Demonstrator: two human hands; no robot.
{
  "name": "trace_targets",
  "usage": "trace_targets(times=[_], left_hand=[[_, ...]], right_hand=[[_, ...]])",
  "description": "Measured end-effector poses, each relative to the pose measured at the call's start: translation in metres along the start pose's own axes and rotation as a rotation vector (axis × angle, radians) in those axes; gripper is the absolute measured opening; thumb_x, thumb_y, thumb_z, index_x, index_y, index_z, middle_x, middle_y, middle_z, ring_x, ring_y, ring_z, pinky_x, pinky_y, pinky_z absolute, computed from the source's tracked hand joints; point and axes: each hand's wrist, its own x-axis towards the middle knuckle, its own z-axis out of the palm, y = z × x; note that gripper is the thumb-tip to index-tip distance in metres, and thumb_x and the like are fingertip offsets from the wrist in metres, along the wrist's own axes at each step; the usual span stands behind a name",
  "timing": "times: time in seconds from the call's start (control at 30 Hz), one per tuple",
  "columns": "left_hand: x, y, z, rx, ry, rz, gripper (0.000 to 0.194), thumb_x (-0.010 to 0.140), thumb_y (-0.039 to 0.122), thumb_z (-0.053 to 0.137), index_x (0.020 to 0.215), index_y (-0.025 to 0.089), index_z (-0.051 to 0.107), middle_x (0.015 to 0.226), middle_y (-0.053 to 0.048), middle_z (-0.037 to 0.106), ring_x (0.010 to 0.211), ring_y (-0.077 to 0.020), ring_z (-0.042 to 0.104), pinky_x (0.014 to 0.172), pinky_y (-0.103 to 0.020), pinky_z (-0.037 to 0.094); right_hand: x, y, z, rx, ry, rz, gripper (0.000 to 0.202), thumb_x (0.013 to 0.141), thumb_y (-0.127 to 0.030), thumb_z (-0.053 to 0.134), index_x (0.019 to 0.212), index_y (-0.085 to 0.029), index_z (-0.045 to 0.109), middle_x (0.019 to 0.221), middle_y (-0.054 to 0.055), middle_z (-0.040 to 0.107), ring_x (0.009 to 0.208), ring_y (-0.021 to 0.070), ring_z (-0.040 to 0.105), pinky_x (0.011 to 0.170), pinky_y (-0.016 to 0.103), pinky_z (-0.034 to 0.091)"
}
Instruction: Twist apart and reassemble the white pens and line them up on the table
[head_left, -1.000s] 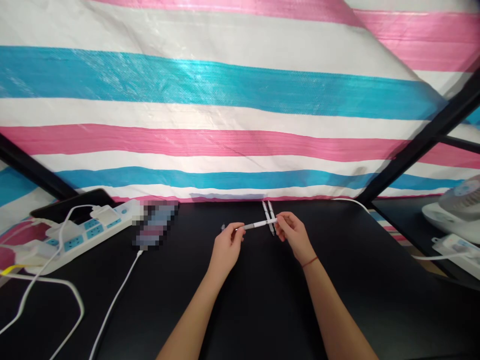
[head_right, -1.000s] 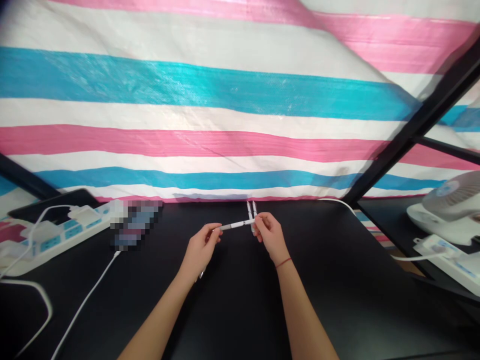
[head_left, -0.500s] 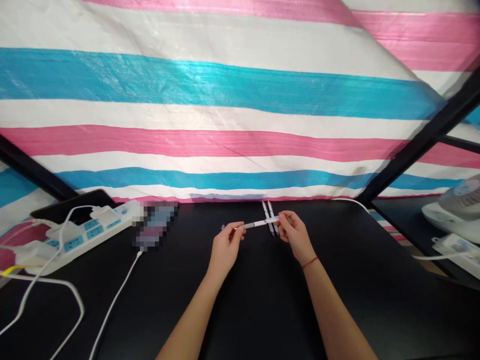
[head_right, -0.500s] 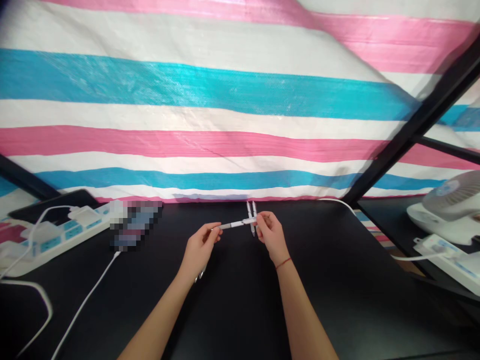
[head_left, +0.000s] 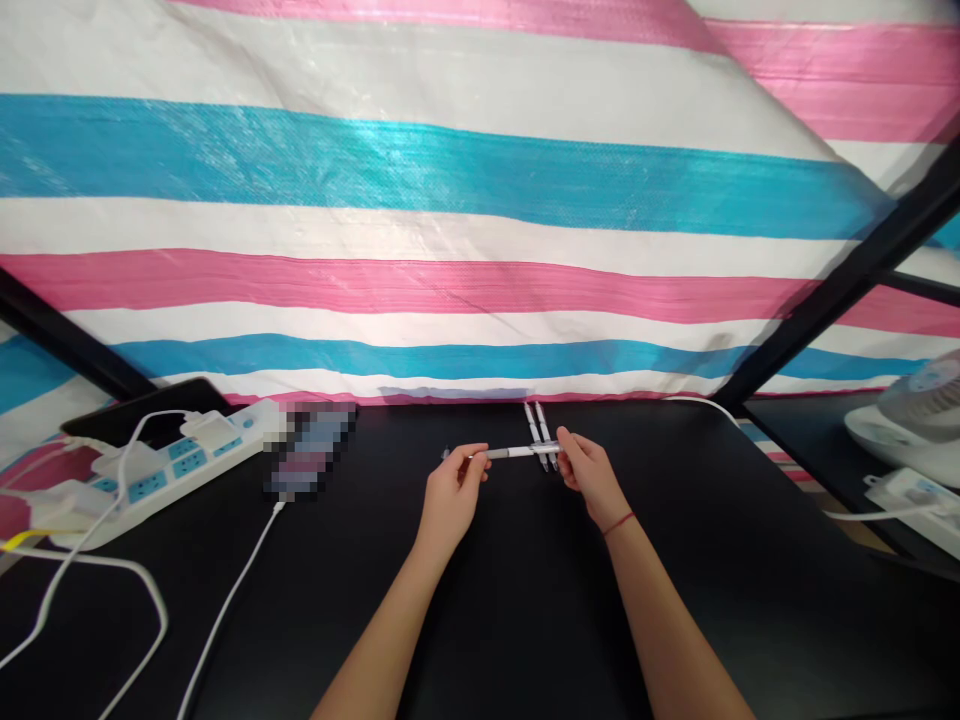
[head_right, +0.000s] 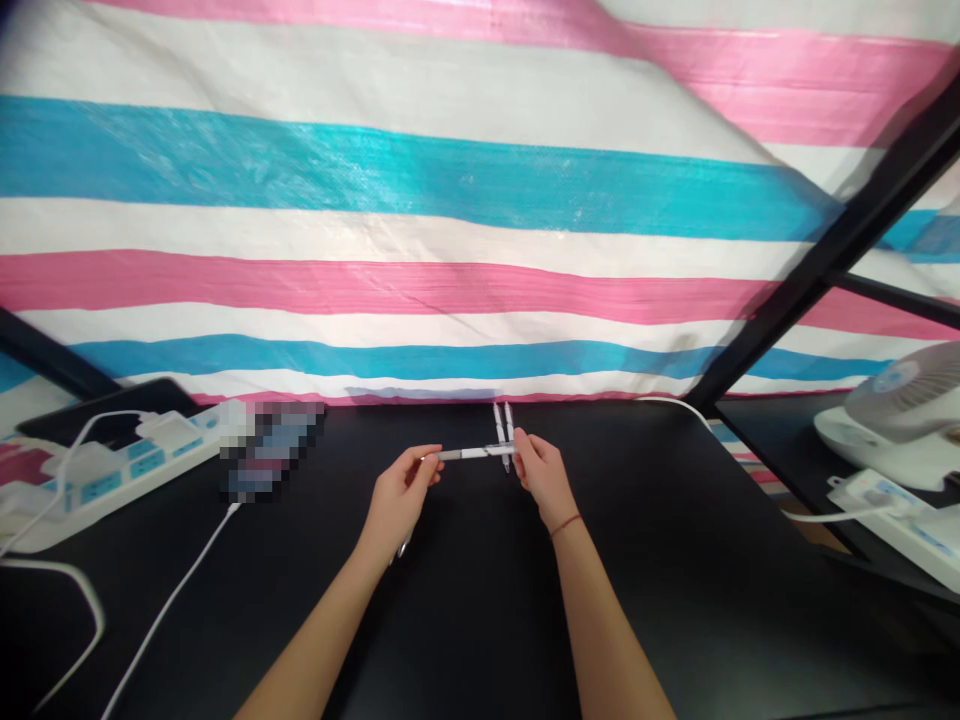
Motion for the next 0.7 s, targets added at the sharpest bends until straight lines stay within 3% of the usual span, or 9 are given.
trace_targets(times=[0.17, 0.33, 0.53, 0.7], left_hand=[[0.0003, -0.0004, 0.0000, -0.007, 0.024, 0.004, 0.033, 0.082, 0.042, 0.050, 0.101, 0.018, 0.063, 0.081, -0.005, 0.067, 0.072, -0.0169, 0.063, 0.070, -0.030, 0.049], [-0.0014, 0.0002, 0.0023, -0.013, 0.036, 0.005, 0.033, 0.082, 0.042, 0.050, 0.100, 0.018, 0.063, 0.081, -0.005, 0.067, 0.070, -0.0167, 0.062, 0.070, -0.030, 0.049], [-0.0018, 0.0000, 0.0033, -0.016, 0.033, 0.008, 0.032, 0.082, 0.042, 0.050, 0.100, 0.018, 0.063, 0.081, -0.005, 0.067, 0.070, -0.0160, 0.062, 0.070, -0.029, 0.049], [-0.0011, 0.0015, 0.0026, -0.050, 0.037, -0.013, 0.036, 0.080, 0.045, 0.051, 0.099, 0.017, 0.064, 0.080, -0.006, 0.068, 0.070, -0.0166, 0.062, 0.069, -0.030, 0.049]], right_hand=[[0.0009, 0.0023, -0.0006, 0.075, -0.061, -0.090, 0.038, 0.077, -0.050, 0.059, 0.062, -0.018, 0.048, 0.052, -0.004, 0.044, 0.042, 0.0056, 0.034, 0.036, 0.018, 0.022], [0.0008, 0.0027, -0.0003, 0.049, 0.011, -0.064, 0.041, 0.078, -0.051, 0.058, 0.057, -0.018, 0.046, 0.049, -0.005, 0.041, 0.039, 0.0053, 0.032, 0.034, 0.018, 0.021], [0.0003, 0.0000, -0.0009, 0.177, -0.036, -0.104, 0.031, 0.076, -0.042, 0.063, 0.062, -0.018, 0.049, 0.054, -0.005, 0.045, 0.044, 0.0068, 0.038, 0.036, 0.018, 0.026], [0.0018, 0.0022, -0.0006, 0.106, 0.021, -0.104, 0.031, 0.077, -0.045, 0.059, 0.063, -0.018, 0.050, 0.053, -0.004, 0.047, 0.040, 0.0068, 0.038, 0.035, 0.019, 0.025]])
